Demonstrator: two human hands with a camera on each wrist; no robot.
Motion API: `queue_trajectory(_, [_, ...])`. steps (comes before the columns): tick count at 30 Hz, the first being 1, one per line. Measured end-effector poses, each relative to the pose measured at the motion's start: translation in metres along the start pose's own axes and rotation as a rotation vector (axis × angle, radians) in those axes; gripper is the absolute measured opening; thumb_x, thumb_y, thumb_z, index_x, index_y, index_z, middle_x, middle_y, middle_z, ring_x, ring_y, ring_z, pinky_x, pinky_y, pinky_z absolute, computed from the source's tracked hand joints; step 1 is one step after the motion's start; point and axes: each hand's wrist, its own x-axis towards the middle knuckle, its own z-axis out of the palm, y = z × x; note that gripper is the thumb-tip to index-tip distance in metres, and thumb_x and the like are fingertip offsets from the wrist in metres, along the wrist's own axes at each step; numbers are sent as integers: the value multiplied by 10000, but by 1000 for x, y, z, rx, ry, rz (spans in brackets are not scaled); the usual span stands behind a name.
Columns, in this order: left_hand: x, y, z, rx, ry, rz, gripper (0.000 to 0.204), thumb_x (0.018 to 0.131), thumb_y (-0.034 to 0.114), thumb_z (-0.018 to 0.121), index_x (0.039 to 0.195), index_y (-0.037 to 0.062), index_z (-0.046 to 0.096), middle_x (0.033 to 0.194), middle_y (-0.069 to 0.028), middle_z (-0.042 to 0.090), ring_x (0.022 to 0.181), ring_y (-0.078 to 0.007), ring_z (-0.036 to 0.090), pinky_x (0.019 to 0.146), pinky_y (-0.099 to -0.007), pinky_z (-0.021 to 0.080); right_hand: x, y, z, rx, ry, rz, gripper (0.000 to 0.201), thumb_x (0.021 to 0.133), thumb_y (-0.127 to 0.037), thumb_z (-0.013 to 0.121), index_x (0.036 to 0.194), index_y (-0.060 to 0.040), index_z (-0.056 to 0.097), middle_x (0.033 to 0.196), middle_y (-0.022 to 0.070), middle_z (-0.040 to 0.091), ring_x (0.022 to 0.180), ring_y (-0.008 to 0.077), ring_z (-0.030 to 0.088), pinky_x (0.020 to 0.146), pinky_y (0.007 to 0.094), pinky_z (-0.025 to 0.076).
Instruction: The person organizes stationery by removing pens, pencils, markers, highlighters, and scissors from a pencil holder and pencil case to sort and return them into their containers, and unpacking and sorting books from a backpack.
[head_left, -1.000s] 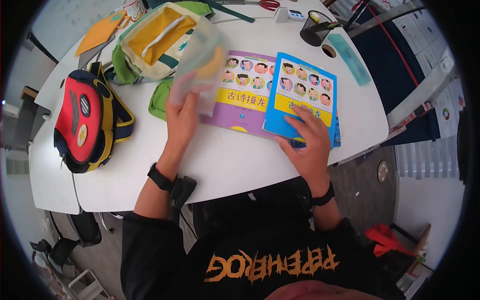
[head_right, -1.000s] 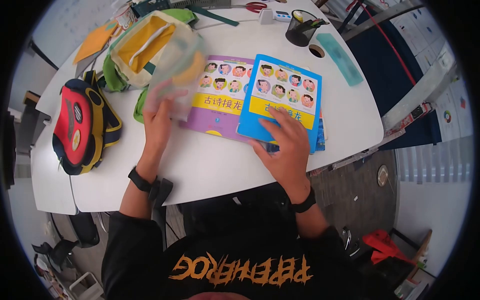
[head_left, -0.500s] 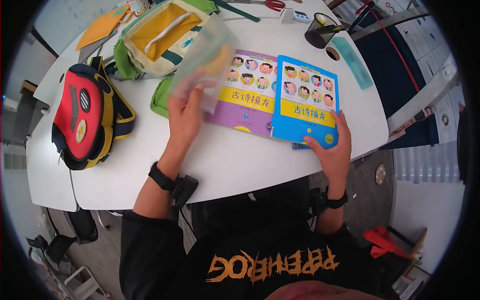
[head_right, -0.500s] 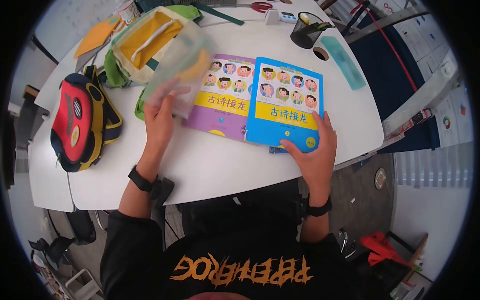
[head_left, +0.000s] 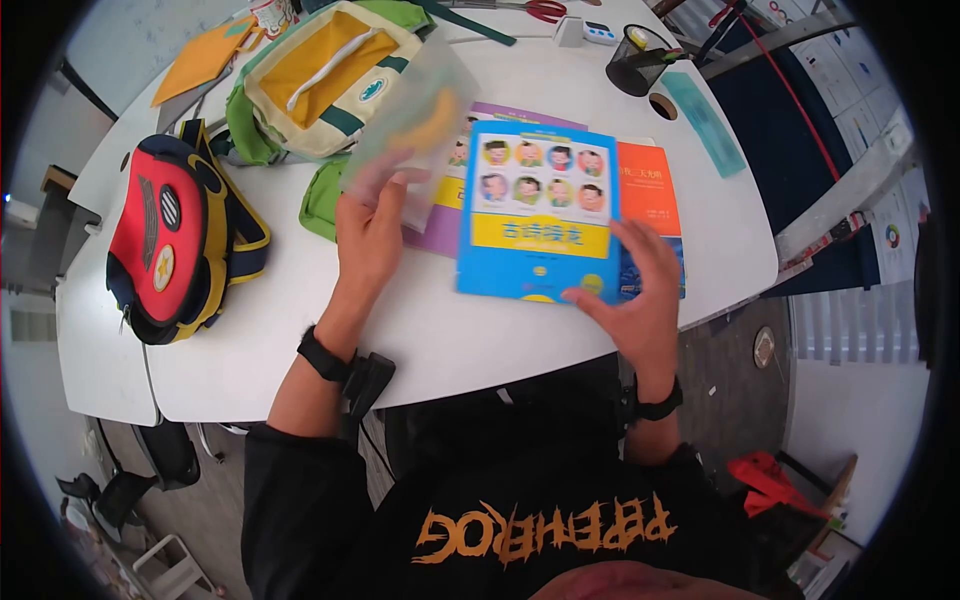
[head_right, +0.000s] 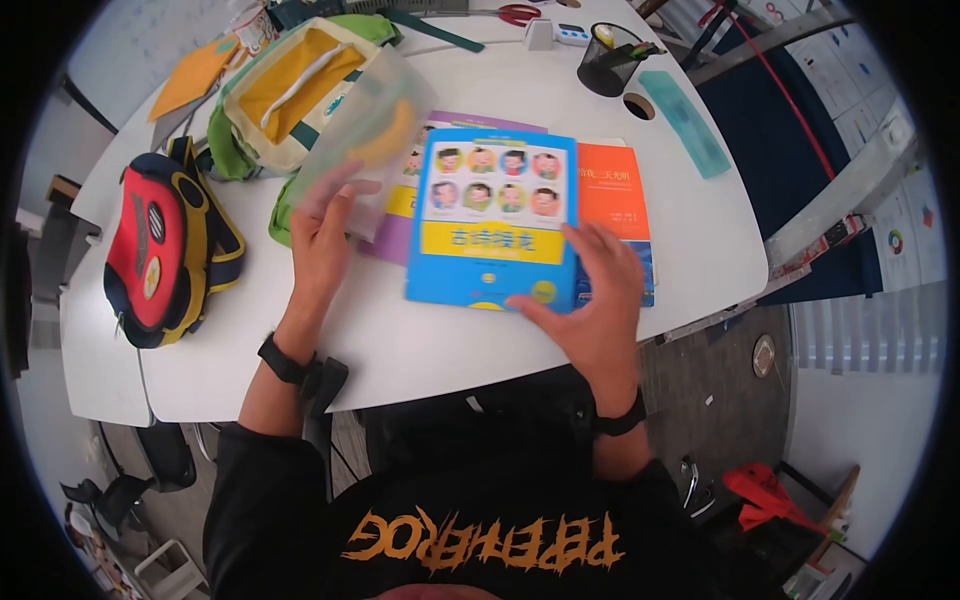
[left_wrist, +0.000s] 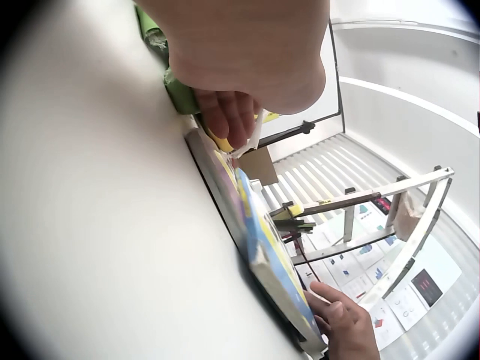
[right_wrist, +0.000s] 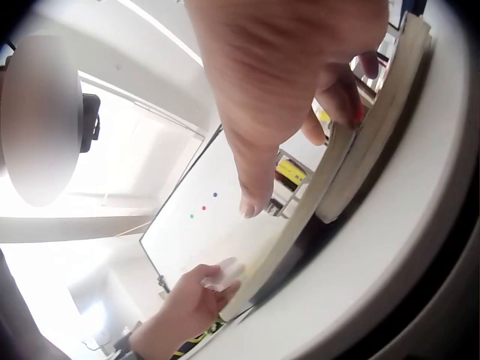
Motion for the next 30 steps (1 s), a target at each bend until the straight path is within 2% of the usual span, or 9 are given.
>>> queue_trajectory(3, [-8,10,1,-37,-14,-93,313,1094,139,533,1347,10,665,1093,-51,787,729,-31,584,610,-222,499,-3,-20,11,-26,-91,-128,881,628,-464,1001,1344,-60,687,1430,239,619,1403,412,524,1206,552,318])
queue_trajectory(5, [-5,13,2,-4,-3,-96,349,1115,164,514,1401,9,641,1167,-68,776,794,-83,694,610,-228,540,-3,-25,19,-146,-106,-191,853,637,-462,995,1336,-74,699,1440,239,613,1407,403,523,1206,563,315])
queue_trajectory(12, [-6,11,-2,-14,6,-51,339,1120,175,521,1386,13,655,1165,-78,777,796,-87,691,604,-221,540,-5,-1,45,-56,31,-99,673,660,-401,994,1209,-79,775,1441,186,628,1388,363,545,1169,540,355])
queue_trajectory(15, [1,4,-1,-19,4,-23,338,1120,175,527,1386,8,654,1165,-86,777,815,-90,694,644,-227,551,2,-7,43,-73,29,-62,698,676,-364,990,1262,-75,745,1422,165,642,1376,345,560,1153,532,369])
queue_trajectory(17, [1,-2,-1,52,18,93,327,1111,161,530,1362,-6,657,1111,-67,778,752,-52,618,592,-238,515,5,-5,42,-47,26,-60,733,679,-348,987,1304,-78,717,1447,167,619,1391,355,543,1159,535,365])
queue_trajectory(20, [-7,17,3,-46,28,-70,326,1115,163,527,1362,-4,659,1112,-70,778,757,-62,618,608,-232,501,-3,-7,34,-46,17,-74,805,686,-323,979,1383,-84,656,1514,173,555,1428,379,498,1172,548,352])
queue_trajectory(22, [-3,5,-3,10,21,-5,325,1116,160,524,1362,-6,657,1117,-71,779,760,-65,620,610,-232,503,-7,-1,19,-107,4,-93,878,672,-307,974,1441,-93,607,1612,189,441,1496,414,410,1210,576,314])
queue_trajectory(26, [0,0,-2,18,9,72,323,1120,154,510,1363,-5,652,1128,-73,778,763,-69,626,604,-238,527,-18,21,-3,-250,-35,-2,905,644,-289,969,1446,-87,601,1630,179,436,1526,407,391,1260,593,259])
queue_trajectory(30, [-6,19,2,-5,12,-61,321,1124,158,505,1361,-2,652,1126,-71,774,762,-70,627,598,-242,538,-22,33,-12,-166,40,37,853,654,-256,976,1412,-66,632,1594,168,503,1465,404,486,1227,554,363])
